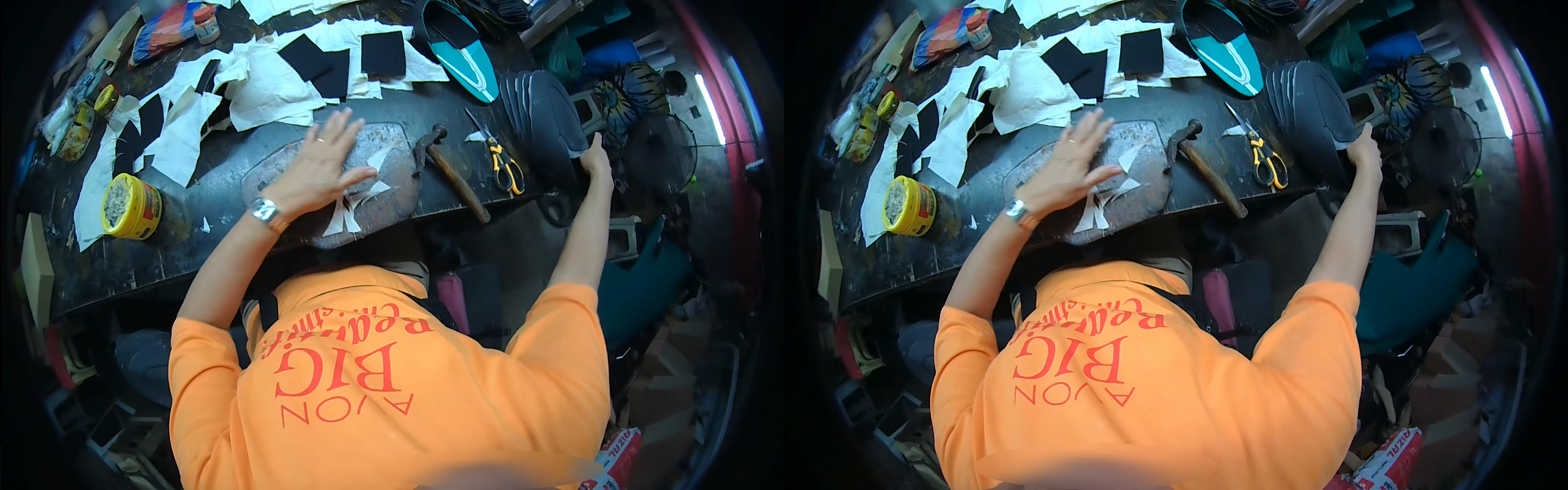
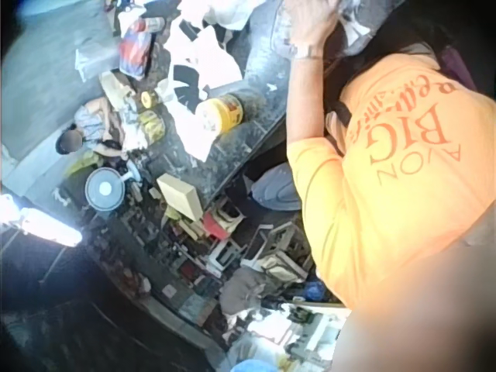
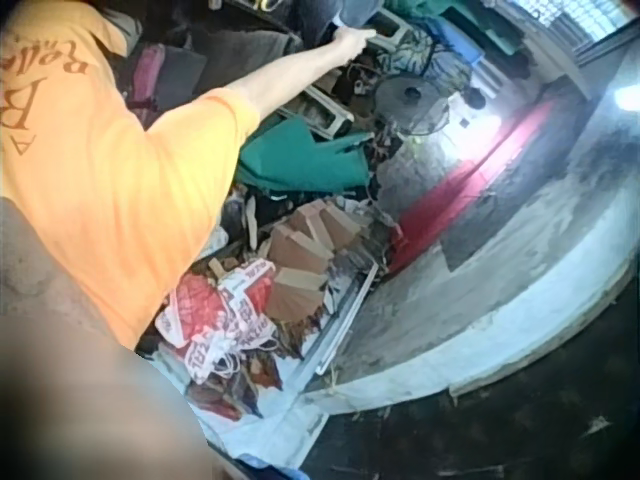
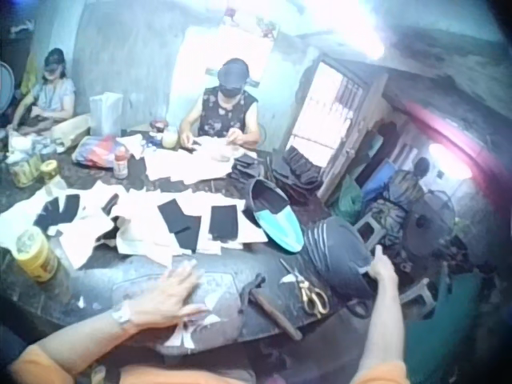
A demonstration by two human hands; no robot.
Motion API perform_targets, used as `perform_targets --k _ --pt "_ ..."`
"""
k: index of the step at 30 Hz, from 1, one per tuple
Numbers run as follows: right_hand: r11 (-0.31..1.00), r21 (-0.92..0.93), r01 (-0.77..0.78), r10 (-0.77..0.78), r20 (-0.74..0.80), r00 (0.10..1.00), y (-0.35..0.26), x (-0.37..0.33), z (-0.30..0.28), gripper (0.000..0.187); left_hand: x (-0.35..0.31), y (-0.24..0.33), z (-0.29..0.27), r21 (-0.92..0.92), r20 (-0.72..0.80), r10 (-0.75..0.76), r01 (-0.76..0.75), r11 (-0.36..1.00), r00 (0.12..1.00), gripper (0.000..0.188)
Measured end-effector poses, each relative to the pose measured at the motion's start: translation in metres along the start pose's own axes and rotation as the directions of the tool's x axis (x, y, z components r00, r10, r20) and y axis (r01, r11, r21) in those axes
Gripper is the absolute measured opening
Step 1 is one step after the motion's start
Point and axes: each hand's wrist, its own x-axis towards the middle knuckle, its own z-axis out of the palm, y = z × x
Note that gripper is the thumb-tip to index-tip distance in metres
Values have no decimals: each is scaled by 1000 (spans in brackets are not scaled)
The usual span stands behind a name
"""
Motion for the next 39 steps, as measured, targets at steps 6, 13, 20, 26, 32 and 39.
perform_targets --k 6,13,20,26,32,39 --pt "737 147 660 -531 -479 699 -89 -81 -30 60 -18 34 36 -140 110 298 -282 949 948 79" --pt "644 226 731 -683 -261 683 -227 -88 41 66 -60 77 16 -818 141 477 -169 550 868 37" --pt "717 249 651 -593 -272 758 -272 -45 77 46 -119 41 -29 -709 -30 -23 -5 706 999 26" --pt "405 571 714 -270 -671 690 -266 -62 7 33 -157 24 -35 -779 -71 -282 123 615 957 22" --pt "243 218 945 -712 -622 327 -219 -226 -42 29 -143 -6 -28 -827 -264 -383 -3 563 885 47" --pt "-173 354 919 -983 -119 -139 -218 -353 -14 39 -96 -40 -22 -846 -348 -473 -53 531 810 65"
